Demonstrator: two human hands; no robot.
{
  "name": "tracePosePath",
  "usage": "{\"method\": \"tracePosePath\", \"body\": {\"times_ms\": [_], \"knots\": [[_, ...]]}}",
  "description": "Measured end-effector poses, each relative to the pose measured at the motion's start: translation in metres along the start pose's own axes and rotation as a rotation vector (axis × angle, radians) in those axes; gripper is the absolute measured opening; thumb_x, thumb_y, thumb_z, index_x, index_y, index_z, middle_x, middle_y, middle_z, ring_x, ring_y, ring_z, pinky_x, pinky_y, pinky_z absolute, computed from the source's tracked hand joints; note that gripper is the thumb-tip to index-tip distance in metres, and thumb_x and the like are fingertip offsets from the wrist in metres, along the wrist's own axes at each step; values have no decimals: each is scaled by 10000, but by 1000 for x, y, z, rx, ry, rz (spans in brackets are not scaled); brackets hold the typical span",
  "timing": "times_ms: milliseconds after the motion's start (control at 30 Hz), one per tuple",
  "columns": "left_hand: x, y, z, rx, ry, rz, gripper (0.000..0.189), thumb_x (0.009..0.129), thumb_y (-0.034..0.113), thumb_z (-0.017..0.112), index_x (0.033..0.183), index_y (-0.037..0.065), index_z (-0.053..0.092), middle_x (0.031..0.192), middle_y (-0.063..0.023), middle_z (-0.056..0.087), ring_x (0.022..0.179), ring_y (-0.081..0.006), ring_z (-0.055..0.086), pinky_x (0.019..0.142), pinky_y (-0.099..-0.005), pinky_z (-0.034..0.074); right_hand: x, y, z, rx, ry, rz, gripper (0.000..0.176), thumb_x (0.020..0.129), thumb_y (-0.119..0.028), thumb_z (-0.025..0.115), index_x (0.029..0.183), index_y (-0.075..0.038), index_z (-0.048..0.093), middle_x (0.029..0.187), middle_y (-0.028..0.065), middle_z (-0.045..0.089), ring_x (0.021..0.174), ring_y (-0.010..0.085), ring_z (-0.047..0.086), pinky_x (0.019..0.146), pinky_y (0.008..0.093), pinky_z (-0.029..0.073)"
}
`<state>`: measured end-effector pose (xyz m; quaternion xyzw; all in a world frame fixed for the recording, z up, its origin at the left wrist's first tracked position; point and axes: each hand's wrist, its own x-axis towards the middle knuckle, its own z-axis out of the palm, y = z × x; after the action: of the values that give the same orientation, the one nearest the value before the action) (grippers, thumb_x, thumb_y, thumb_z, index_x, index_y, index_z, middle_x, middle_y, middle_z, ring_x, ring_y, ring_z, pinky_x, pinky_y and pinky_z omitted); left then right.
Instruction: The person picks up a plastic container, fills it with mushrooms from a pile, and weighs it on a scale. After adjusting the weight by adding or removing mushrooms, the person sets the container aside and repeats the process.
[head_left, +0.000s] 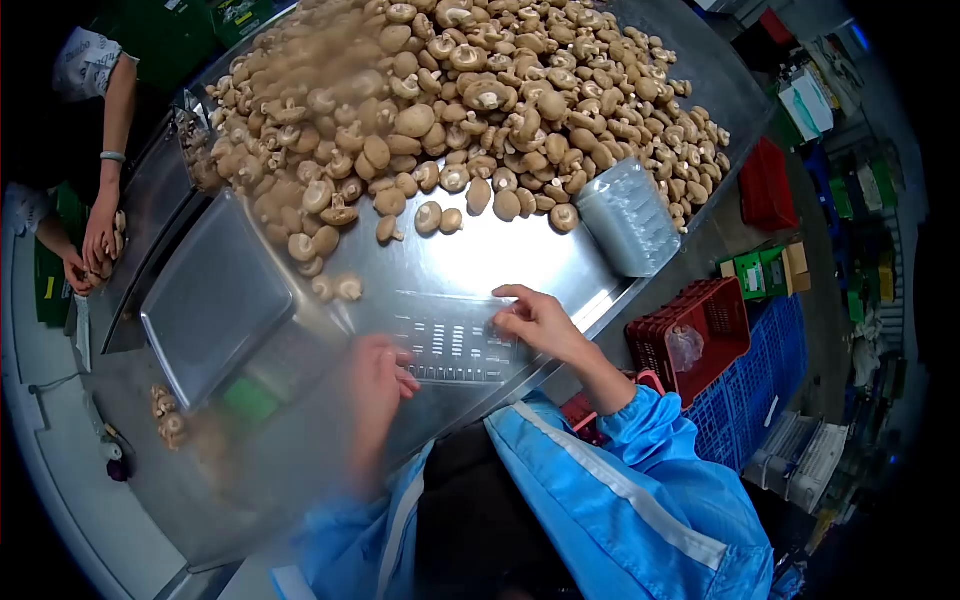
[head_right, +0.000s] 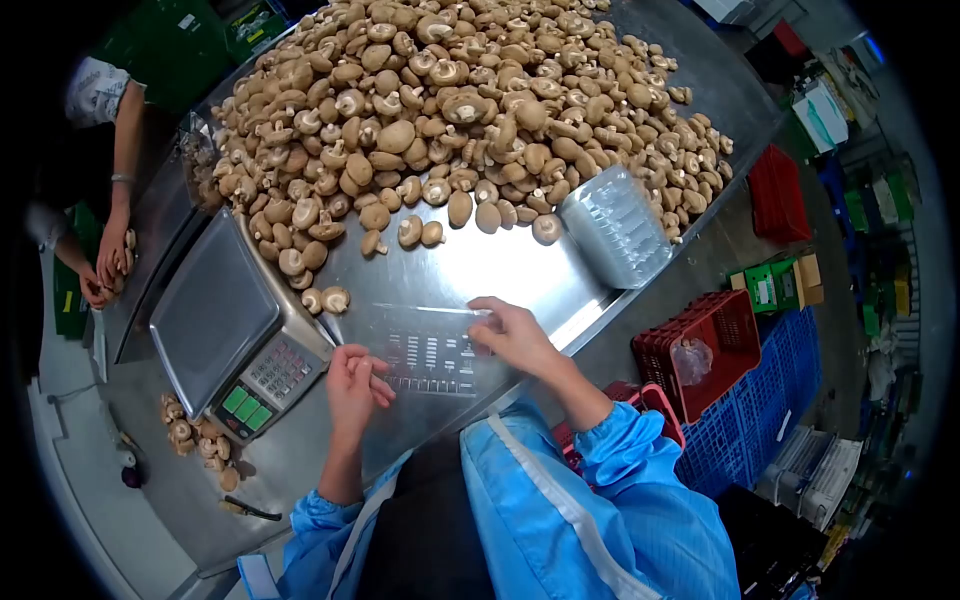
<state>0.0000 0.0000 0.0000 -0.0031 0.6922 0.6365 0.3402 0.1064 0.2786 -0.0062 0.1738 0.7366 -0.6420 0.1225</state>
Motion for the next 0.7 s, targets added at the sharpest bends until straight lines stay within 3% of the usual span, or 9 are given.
{"method": "tracePosePath", "body": {"times_ms": [67, 167, 300, 433, 600, 700], "knots": [[2, 1, 4, -89, 46, -10, 314, 992, 64, 464, 1291, -14, 410, 962, -204, 636, 562, -256, 662, 436, -279, 529, -6, 7, 1, 12, 67, 117, 539, 980, -147, 548, 1463, -31, 338, 988, 150, 690, 706, 222, 701, 612, 311, 572], [40, -9, 21, -298, -18, -199, 341, 982, 52, 469, 1302, -45, 399, 993, -214, 643, 590, -271, 674, 443, -295, 535, 2, 7, 3, 310, 178, 235, 518, 990, -111, 476, 1469, -2, 311, 997, 166, 678, 656, 209, 686, 557, 297, 555], [67, -13, 51, -360, -67, -340, 368, 992, 64, 458, 1332, -52, 379, 1061, -252, 647, 633, -305, 689, 492, -317, 561, 18, 2, 7, 317, 413, 309, 601, 981, -62, 409, 1522, 4, 158, 1039, 195, 665, 594, 202, 659, 489, 290, 533], [88, -6, 68, -415, 3, -256, 391, 997, 73, 442, 1353, -63, 361, 1106, -255, 633, 646, -318, 689, 517, -320, 568, 36, 13, 8, 309, 473, 287, 617, 980, -49, 402, 1533, -18, 133, 992, 168, 662, 517, 178, 613, 419, 284, 488], [128, 14, 83, -453, 92, -169, 407, 987, 52, 425, 1362, -86, 346, 1159, -248, 612, 633, -306, 669, 551, -328, 555, 94, 1, -6, 417, 587, 268, 405, 1000, -59, 369, 1400, 10, 387, 838, 131, 665, 398, 99, 436, 344, 248, 340], [174, 47, 101, -402, 135, -69, 355, 982, 38, 404, 1311, -93, 381, 1083, -253, 623, 595, -280, 637, 564, -333, 542, 144, 5, -29, 410, 698, 186, 325, 975, -45, 385, 1282, 19, 470, 765, 137, 666, 399, 135, 482, 363, 303, 393]]}}
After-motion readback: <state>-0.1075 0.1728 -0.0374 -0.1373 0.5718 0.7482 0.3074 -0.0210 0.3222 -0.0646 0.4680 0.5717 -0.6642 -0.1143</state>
